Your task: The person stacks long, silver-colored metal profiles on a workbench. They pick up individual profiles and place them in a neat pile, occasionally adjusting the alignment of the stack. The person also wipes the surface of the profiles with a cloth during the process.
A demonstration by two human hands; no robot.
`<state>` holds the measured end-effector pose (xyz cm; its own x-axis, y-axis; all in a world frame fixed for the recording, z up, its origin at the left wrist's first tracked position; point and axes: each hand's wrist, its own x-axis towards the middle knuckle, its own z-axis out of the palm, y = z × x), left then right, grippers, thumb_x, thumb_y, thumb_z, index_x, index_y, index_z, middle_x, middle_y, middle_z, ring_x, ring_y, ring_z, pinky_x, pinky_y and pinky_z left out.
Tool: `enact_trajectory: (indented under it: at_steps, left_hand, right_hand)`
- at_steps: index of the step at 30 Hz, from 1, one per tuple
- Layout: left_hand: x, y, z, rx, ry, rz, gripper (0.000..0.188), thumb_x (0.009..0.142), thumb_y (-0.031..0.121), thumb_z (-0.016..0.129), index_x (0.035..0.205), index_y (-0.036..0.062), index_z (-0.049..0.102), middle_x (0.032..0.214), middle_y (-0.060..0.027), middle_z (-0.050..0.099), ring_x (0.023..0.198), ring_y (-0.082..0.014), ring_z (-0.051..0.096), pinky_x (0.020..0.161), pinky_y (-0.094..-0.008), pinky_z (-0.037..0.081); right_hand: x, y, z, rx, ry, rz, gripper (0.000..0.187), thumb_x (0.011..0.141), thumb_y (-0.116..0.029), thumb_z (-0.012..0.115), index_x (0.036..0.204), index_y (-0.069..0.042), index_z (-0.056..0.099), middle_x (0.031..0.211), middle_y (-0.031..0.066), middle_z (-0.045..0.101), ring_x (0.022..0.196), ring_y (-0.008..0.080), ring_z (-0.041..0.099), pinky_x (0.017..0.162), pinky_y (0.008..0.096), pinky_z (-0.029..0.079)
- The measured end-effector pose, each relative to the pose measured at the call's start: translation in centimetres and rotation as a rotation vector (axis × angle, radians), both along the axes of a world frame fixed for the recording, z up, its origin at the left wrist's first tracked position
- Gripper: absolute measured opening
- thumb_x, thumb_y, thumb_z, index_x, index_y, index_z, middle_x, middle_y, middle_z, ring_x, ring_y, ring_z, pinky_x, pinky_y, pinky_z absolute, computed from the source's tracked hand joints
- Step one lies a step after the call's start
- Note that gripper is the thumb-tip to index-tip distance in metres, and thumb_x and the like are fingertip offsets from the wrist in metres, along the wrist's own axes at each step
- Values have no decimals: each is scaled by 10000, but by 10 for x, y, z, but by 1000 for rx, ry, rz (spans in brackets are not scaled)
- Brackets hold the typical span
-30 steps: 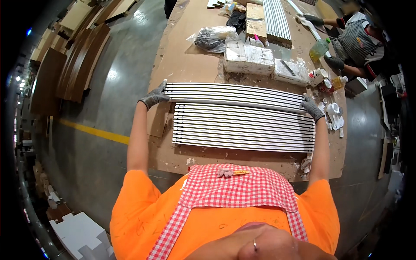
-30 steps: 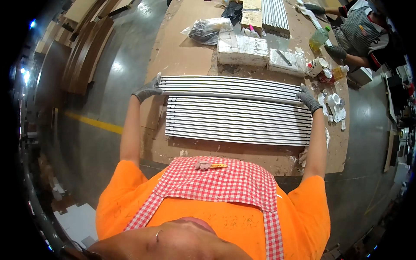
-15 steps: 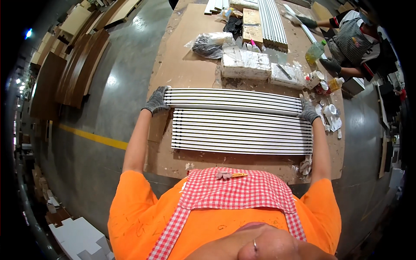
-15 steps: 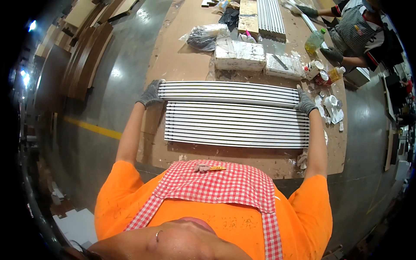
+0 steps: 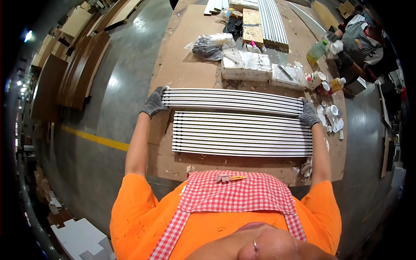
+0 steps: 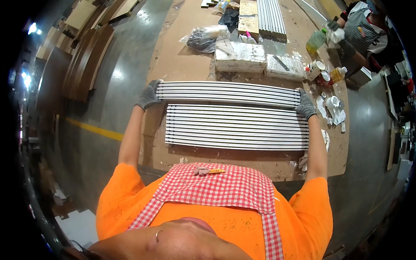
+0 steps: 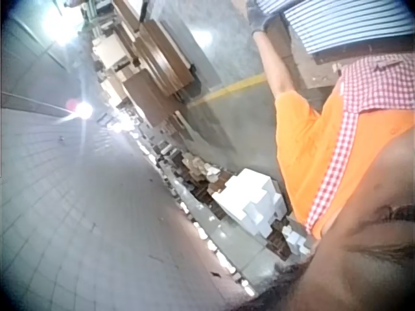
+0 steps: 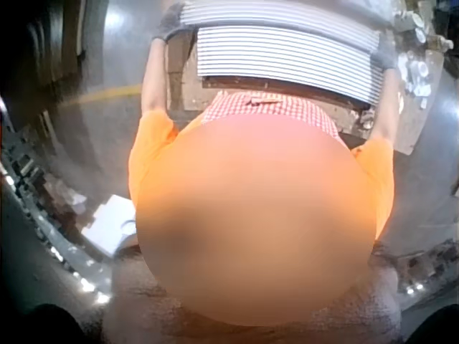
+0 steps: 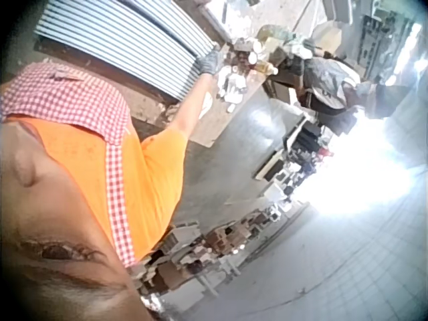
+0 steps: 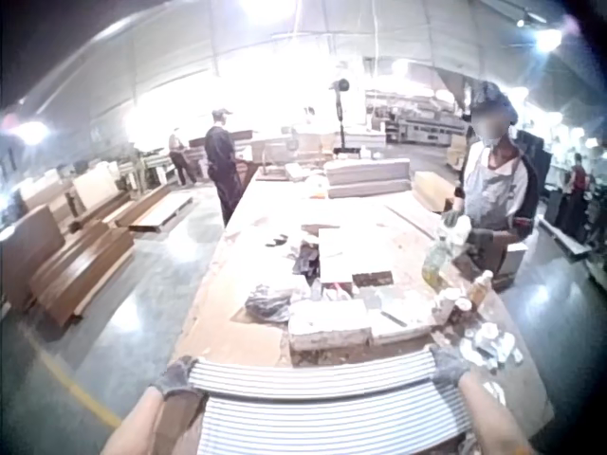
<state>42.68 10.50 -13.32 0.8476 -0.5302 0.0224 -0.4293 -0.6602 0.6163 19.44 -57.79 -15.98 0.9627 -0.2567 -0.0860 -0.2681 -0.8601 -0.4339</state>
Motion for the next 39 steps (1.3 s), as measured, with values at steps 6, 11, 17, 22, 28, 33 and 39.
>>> enact_trajectory:
  at_steps: [6, 11, 17, 22, 28, 33, 39]
  left_hand:
    - [15, 8, 12, 56, 108, 86, 815, 503, 66, 791, 1249, 103, 463, 1189, -107, 539, 1098, -247, 549, 973, -351, 476]
    - [15, 13, -15, 69, 13, 11, 985, 466, 71, 826, 1359, 98, 412, 1264, -98, 529, 1164, -247, 513, 1041, -329, 423]
    - [21, 43, -45, -221, 374, 95, 1165, 470, 100, 893, 1469, 72, 295, 1400, -92, 459, 1265, -216, 447, 1080, -312, 362]
    - [15, 24, -34, -273, 303, 89, 1094, 485, 97, 919, 1428, 52, 366, 1301, -50, 560, 1173, -178, 530, 1033, -312, 419]
    - [14, 21, -25, -400, 532, 159, 1082, 536, -16, 862, 1460, 60, 304, 1308, -66, 544, 1160, -165, 539, 1000, -296, 479]
    - [18, 22, -26, -261, 427, 121, 1083, 558, 3, 866, 1469, 58, 283, 1299, -62, 552, 1133, -155, 550, 965, -290, 501]
    - [19, 29, -39, -259, 322, 94, 1066, 566, 180, 901, 1449, 32, 322, 1299, -57, 575, 1127, -157, 554, 994, -291, 451]
  right_hand:
    - [14, 12, -2, 56, -14, -43, 831, 518, -15, 820, 1263, -140, 475, 1152, 88, 603, 1056, 242, 583, 932, 343, 483]
    - [15, 11, -7, 252, 104, -74, 933, 505, -6, 837, 1332, -169, 436, 1192, 102, 596, 1089, 249, 574, 959, 350, 472]
    - [15, 15, 5, 224, 105, -175, 1136, 472, -50, 872, 1462, -192, 333, 1312, 131, 535, 1183, 283, 527, 1014, 353, 433]
    - [11, -11, -29, 128, 39, -72, 1000, 424, -139, 921, 1322, -49, 489, 1260, 113, 565, 1157, 254, 539, 1023, 319, 424]
    - [23, -13, -42, 705, -7, -149, 1023, 493, -3, 890, 1392, -25, 403, 1278, 46, 565, 1119, 159, 538, 981, 300, 454]
    - [26, -17, -55, 574, -33, -108, 1129, 435, -35, 908, 1421, -37, 357, 1297, 83, 537, 1147, 201, 520, 995, 304, 441]
    - [36, -33, -85, 227, -8, -73, 1206, 361, -182, 941, 1413, -84, 361, 1320, 146, 469, 1238, 292, 436, 1069, 344, 382]
